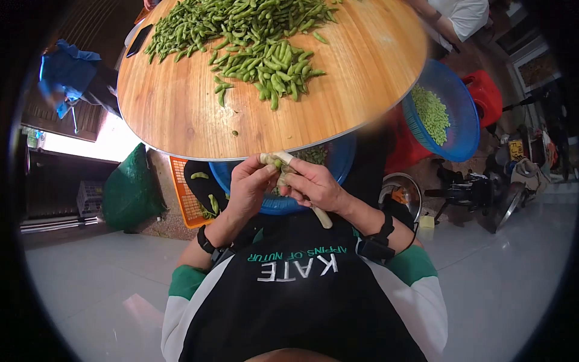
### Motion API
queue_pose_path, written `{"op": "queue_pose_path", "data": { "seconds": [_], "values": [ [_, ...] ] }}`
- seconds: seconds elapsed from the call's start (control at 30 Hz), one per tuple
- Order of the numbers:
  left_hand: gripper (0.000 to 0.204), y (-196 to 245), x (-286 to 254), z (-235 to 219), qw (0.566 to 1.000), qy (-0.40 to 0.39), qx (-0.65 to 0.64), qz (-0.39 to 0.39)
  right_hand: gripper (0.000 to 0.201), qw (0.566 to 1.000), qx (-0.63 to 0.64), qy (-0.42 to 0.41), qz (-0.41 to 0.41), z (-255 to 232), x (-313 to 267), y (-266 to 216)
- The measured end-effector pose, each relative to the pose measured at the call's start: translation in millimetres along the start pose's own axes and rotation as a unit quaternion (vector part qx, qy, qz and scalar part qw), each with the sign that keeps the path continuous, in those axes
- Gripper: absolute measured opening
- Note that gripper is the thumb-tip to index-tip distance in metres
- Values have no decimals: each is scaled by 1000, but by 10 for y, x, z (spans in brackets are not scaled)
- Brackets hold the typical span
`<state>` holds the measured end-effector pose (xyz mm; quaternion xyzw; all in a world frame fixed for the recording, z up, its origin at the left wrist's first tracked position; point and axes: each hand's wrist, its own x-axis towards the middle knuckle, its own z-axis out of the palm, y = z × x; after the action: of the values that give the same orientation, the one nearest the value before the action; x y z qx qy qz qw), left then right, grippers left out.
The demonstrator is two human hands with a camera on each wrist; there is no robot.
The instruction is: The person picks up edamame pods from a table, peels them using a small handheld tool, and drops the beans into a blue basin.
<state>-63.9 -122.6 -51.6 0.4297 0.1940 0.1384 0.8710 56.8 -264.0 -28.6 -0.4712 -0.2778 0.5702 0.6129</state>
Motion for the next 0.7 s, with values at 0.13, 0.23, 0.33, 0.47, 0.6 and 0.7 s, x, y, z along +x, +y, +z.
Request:
{"op": "queue_pose_path", "data": {
  "seconds": [0.13,0.23,0.33,0.47,0.6,0.7],
  "values": [
    [13,-19,-5,20,999,1,16,50,43,1000,-9,3,-4,-23,-2,17],
    [14,1,8,28,996,8,36,80,42,1000,2,14,-15,-2,13,-24],
    [14,37,8,47,994,12,59,93,41,990,-111,61,-59,56,45,-9],
    [14,145,111,-58,981,-113,-143,-61,39,996,-47,42,-63,-19,56,-41],
    [13,206,102,-67,957,-142,-201,-156,30,999,-7,43,-6,-37,86,-132],
    [16,301,44,129,982,-1,187,28,26,996,66,53,9,-46,95,-157]
  ]
}}
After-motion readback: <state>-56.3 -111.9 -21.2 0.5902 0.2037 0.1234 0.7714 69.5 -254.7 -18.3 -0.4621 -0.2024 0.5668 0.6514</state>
